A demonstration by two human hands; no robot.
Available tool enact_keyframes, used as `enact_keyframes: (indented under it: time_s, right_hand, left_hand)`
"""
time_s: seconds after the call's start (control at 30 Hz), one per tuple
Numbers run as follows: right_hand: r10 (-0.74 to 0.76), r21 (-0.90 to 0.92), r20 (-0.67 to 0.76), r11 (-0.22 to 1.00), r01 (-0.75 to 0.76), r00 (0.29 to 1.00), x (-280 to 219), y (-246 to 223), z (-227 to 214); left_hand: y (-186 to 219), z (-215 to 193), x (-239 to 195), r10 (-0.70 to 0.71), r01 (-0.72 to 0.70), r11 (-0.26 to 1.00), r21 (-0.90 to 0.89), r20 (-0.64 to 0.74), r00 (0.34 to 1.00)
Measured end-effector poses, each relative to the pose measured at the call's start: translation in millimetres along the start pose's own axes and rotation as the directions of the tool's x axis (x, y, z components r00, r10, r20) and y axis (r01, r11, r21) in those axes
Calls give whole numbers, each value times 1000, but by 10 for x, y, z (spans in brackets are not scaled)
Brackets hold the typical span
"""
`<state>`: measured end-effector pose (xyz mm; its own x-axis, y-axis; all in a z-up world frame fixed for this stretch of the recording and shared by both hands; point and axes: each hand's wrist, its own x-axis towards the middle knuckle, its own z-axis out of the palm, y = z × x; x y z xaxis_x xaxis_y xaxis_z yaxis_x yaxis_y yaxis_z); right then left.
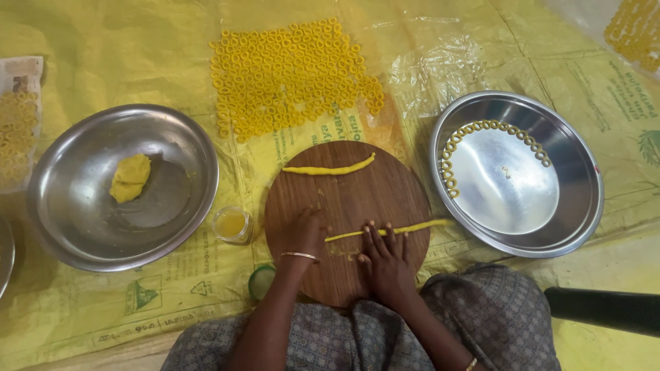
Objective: The person kneads a yellow dough on a wooden board, rolls it into a long rope, and then shapes it into small rings. The rings are placed into a metal tray. The process is repeated with additional dough pieces.
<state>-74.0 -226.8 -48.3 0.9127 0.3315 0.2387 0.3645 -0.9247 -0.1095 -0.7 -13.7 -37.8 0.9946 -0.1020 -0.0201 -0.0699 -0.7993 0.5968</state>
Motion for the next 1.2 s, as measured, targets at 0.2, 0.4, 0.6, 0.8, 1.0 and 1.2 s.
enact_keyframes:
  time_s: [0.2, 0.4, 0.6, 0.8, 1.0, 1.2]
  right_hand:
    - [151, 496, 81, 851, -171, 985, 189, 471, -39]
    - [169, 420, 90, 887, -191, 982, 210, 749, -185]
    - [122, 167, 79, 977, -134, 989, 219, 864, -108]
    - [0, 137, 11, 991, -2, 1000, 307, 959, -159]
    - [75, 365, 281, 914, -178, 957, 679, 779, -302]
    - [-123, 261, 80, 960, 98, 989, 858, 527, -235]
  left_hand:
    - [218, -47, -157, 90, -119, 963, 241, 128, 988]
    - [259, -82, -157, 134, -150, 953, 263, 77, 988]
    - [189, 149, -118, 158, -154, 974, 165, -13, 987]
    - [191, 234, -36, 107, -84, 973, 214, -99, 989]
    - [-119, 26, -47, 15, 17, 970, 242, -130, 991]
    - [-428, 67, 78, -109, 121, 954, 273, -61, 992]
